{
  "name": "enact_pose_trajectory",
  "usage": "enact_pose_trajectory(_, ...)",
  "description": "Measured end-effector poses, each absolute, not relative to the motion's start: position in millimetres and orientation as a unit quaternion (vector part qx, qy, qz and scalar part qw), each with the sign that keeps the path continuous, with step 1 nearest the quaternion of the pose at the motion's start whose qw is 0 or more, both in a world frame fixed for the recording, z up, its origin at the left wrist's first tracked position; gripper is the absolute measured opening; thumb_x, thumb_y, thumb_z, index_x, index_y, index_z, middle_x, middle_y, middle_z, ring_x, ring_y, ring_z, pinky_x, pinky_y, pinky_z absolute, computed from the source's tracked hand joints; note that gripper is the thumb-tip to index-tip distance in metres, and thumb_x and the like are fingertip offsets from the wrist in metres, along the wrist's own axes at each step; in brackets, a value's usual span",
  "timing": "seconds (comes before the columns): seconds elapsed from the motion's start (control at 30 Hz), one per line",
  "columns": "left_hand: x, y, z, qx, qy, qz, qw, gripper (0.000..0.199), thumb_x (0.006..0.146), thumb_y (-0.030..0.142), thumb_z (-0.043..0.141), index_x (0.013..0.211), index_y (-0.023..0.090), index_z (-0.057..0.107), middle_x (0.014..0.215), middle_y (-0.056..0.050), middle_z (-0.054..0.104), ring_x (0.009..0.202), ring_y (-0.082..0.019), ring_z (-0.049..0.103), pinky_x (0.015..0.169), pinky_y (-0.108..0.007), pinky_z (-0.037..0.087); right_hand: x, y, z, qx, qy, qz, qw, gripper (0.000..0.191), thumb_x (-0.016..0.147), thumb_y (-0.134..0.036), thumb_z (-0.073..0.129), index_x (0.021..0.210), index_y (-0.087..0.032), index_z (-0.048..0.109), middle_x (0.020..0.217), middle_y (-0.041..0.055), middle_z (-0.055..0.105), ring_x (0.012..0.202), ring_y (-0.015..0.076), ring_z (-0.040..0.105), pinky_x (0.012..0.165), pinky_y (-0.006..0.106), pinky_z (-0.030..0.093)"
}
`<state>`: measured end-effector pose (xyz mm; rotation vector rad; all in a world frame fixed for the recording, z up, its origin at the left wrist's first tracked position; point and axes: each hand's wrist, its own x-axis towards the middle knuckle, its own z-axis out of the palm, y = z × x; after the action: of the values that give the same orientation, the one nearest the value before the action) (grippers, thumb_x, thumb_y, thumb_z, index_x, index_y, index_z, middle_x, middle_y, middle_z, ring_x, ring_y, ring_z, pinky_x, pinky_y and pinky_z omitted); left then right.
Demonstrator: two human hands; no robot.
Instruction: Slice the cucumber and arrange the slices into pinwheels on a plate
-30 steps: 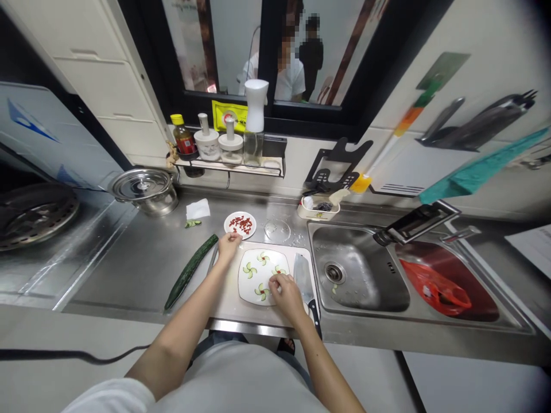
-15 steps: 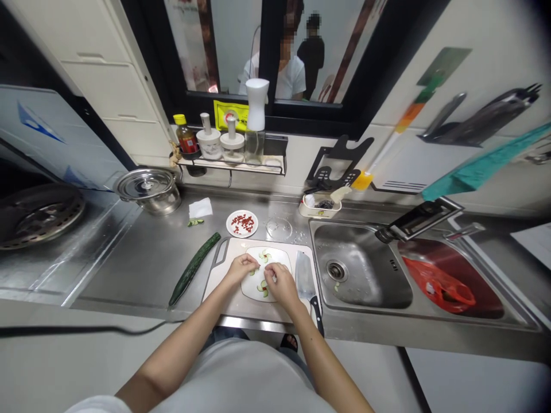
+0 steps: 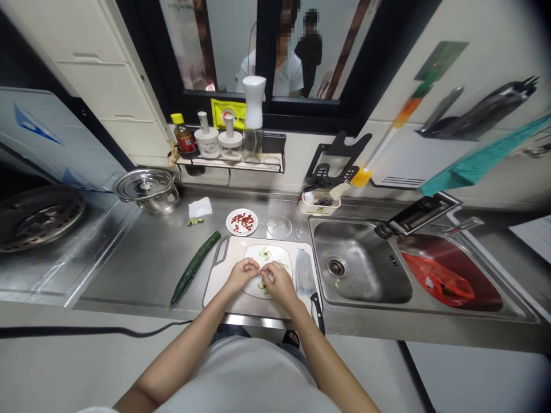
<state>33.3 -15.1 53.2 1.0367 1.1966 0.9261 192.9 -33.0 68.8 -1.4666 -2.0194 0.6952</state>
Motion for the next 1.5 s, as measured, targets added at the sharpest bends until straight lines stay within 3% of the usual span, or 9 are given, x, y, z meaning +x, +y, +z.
enact_pose_trajectory(0.63,23,-24,48,0.452,0.529,0.409,0.591,0.021,0.064,0.031,0.071,0.077,0.017,0.062,0.066,0.001,0.062,0.064,-0.012,0.058,0.066,-0.023,0.045,185,-30,71,-0.527,-0.756,0.292,0.255,0.015,0.087,-0.021,0.048,0.078,-0.019,0.060,0.079,0.0023,0.060,0.078,0.0154,0.052,0.074,0.026,0.037)
enact_pose_trajectory(0.8,13,-12,45,0.488,0.590,0.417,0.490,0.016,0.068,0.028,0.064,0.081,0.019,0.063,0.068,0.001,0.064,0.067,-0.013,0.060,0.066,-0.024,0.045,181,-12,68,-0.550,-0.753,0.280,0.230,0.012,0.086,-0.020,0.050,0.079,-0.020,0.060,0.075,0.0005,0.059,0.075,0.0146,0.051,0.070,0.024,0.035)
enact_pose_trajectory(1.03,3,-3,39,0.561,0.684,0.329,0.331,0.015,0.076,0.024,0.059,0.088,0.020,0.065,0.080,-0.002,0.068,0.074,-0.016,0.061,0.069,-0.025,0.042,170,2,54,-0.578,-0.744,0.281,0.182,0.013,0.087,-0.019,0.050,0.079,-0.019,0.060,0.077,0.0017,0.062,0.076,0.0138,0.052,0.068,0.022,0.032)
enact_pose_trajectory(1.5,15,1,25,0.634,0.697,0.213,0.259,0.014,0.081,0.025,0.058,0.091,0.021,0.066,0.089,-0.003,0.069,0.089,-0.019,0.060,0.082,-0.029,0.040,160,7,55,-0.609,-0.759,0.229,0.043,0.021,0.094,-0.024,0.044,0.092,-0.017,0.064,0.093,0.0065,0.068,0.089,0.0157,0.056,0.070,0.023,0.031)
